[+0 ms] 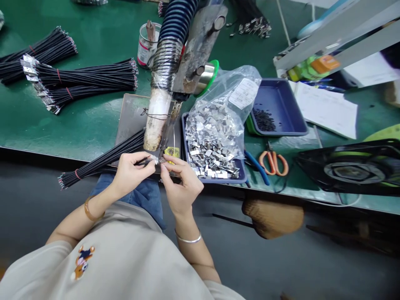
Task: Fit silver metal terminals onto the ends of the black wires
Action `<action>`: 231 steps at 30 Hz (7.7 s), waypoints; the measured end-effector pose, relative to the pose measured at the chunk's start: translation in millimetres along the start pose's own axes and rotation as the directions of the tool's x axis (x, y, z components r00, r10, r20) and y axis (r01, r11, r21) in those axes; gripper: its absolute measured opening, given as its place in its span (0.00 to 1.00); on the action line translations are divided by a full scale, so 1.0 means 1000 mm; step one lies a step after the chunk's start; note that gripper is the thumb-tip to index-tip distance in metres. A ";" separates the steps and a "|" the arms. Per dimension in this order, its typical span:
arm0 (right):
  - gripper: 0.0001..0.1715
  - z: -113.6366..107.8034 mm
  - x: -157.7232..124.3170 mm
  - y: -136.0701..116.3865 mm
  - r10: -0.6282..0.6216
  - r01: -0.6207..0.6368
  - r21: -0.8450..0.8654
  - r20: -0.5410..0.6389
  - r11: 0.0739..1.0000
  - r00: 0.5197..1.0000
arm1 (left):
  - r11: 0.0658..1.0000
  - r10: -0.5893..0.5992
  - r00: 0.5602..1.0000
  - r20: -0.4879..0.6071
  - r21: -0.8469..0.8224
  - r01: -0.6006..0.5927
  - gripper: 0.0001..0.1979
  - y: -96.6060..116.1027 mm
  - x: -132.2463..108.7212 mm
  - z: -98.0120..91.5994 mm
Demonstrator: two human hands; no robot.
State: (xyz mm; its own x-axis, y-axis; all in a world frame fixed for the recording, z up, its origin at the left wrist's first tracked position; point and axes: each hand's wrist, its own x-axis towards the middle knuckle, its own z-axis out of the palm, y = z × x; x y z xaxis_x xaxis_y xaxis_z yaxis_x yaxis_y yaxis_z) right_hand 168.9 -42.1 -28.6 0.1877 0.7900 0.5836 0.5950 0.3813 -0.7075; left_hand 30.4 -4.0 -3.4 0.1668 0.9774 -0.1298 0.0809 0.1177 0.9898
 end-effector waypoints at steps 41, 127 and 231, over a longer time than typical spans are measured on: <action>0.09 -0.051 0.047 0.075 0.132 0.074 -0.513 0.352 0.855 0.927 | 0.939 -0.106 0.949 0.297 -0.284 0.194 0.12 -0.003 0.008 -0.028; 0.07 -0.003 -0.002 -0.006 -0.019 0.020 -0.015 0.025 1.000 1.000 | 0.994 -0.058 0.997 -0.044 -0.096 0.053 0.11 -0.003 0.001 0.004; 0.07 -0.018 -0.015 0.004 -0.094 0.094 -0.041 0.016 0.995 0.995 | 0.984 -0.086 0.957 0.277 -0.128 0.126 0.11 -0.002 0.004 -0.015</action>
State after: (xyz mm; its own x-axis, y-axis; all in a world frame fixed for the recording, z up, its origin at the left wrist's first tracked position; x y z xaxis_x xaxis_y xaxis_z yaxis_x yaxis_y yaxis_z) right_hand 182.7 -60.7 -33.0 0.1188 0.7583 0.6410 0.6412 0.4343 -0.6326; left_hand 16.3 2.0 -5.3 0.4248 0.8766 -0.2262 -0.0250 0.2611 0.9650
